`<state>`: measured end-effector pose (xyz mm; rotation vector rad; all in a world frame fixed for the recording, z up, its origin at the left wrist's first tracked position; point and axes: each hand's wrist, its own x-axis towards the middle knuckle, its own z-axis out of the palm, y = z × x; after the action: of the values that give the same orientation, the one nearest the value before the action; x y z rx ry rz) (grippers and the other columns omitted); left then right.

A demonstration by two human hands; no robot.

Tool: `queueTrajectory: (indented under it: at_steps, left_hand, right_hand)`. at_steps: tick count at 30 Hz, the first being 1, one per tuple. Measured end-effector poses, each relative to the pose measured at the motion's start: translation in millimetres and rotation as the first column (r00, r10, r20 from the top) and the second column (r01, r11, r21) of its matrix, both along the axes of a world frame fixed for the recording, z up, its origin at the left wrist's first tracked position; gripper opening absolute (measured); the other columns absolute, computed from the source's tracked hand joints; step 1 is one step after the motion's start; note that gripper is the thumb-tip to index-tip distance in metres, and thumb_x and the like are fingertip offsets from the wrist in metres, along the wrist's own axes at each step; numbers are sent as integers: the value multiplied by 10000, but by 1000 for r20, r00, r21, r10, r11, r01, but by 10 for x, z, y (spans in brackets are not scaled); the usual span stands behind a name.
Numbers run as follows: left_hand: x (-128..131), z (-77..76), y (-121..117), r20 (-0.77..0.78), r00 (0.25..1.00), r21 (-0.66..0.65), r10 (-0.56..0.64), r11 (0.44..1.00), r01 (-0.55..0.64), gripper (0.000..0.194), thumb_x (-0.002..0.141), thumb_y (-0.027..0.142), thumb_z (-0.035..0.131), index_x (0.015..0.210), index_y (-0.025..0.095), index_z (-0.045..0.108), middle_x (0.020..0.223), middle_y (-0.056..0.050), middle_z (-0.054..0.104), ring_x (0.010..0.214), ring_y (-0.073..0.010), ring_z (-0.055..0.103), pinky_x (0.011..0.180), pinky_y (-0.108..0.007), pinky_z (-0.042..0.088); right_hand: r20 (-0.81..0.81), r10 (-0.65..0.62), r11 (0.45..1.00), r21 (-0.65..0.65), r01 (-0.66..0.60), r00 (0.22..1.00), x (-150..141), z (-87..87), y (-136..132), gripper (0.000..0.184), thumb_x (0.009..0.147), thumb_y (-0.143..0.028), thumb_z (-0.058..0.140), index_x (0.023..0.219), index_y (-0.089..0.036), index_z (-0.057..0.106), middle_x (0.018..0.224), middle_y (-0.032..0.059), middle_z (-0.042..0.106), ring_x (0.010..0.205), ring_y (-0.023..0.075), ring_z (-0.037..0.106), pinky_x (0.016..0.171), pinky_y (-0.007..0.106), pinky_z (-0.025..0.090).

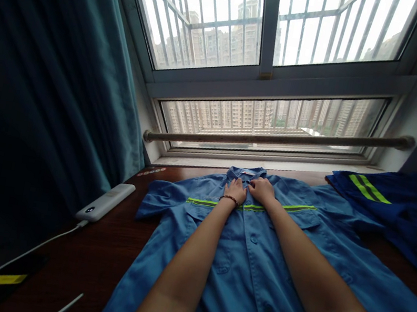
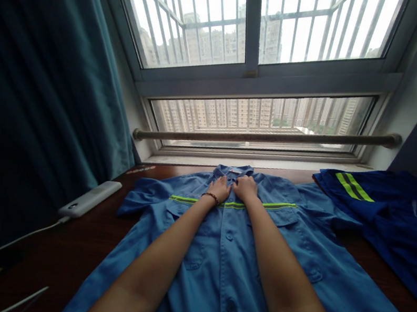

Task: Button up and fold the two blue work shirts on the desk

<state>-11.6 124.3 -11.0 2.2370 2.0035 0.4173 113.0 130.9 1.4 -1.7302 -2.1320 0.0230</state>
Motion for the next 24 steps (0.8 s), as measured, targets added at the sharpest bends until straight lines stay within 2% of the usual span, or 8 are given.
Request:
queueTrajectory:
  at_steps: [4,7,9,13,15,18,21,24]
  left_hand:
    - [91,94,-71,-108,988,56,114,993,-108,506,824,371,272,1267,139,349,1388,-116,248,1292,-268,136,1014,-530,122]
    - [263,198,-161,-178,970,157,167,978,-139,477,830,255,229,1248,84,382,1402,-129,207,1306,-252,74,1036,-497,68]
    - [373,225,-211,-175,981,160,80,986,-52,490,829,237,205,1274,91,348,1415,-96,180,1311,-216,63,1049,-455,94]
    - [440,131,-230,-116,990,-15,-79,997,78,634,811,478,184,1333,122,244,1429,-59,133,1307,-216,99,1048,-454,126]
    - [414,62,-202,-103,992,-78,-67,995,60,710,785,554,163,1345,120,210,1431,-59,121,1304,-218,117,1050,-460,108]
    - [380,2,-157,-103,994,-84,-41,996,33,724,774,573,157,1349,137,203,1433,-46,107,1307,-207,106,1052,-456,93]
    - [382,-3,-145,-94,995,-69,-30,997,23,716,771,576,169,1345,152,218,1434,-43,103,1309,-209,100,1051,-454,92]
    - [396,16,-163,-76,997,-63,-32,998,27,704,773,569,192,1339,152,235,1431,-53,115,1307,-222,105,1047,-460,93]
  right_hand:
    - [-34,-25,1000,-18,24,999,-19,-19,16,391,767,-407,469,1069,-193,596,1101,116,541,1008,264,460,815,331,363]
    - [-77,-45,998,-49,41,996,6,10,61,348,782,-359,460,1054,-195,601,1056,91,580,966,220,508,810,282,373]
    - [-108,-78,995,-74,70,991,57,55,107,311,809,-301,414,1015,-191,619,998,68,615,917,175,544,788,229,379]
    - [-138,-218,974,-99,205,966,259,168,134,342,820,-228,338,1005,-166,619,963,81,632,911,176,564,754,220,393]
    - [-132,-280,958,-100,268,951,416,205,72,342,812,-229,344,1011,-157,613,966,101,627,936,197,557,770,244,394]
    - [-107,-351,935,-87,343,930,751,191,-107,351,813,-286,376,1043,-133,592,1021,137,596,1003,243,514,842,314,369]
    - [-66,-429,903,-59,425,901,1207,78,-291,436,828,-387,364,1133,-121,526,1167,156,504,1116,303,402,898,411,319]
    - [22,-443,892,-89,443,896,1656,-68,-383,515,835,-471,317,1219,-154,450,1303,111,383,1186,298,306,948,430,267]
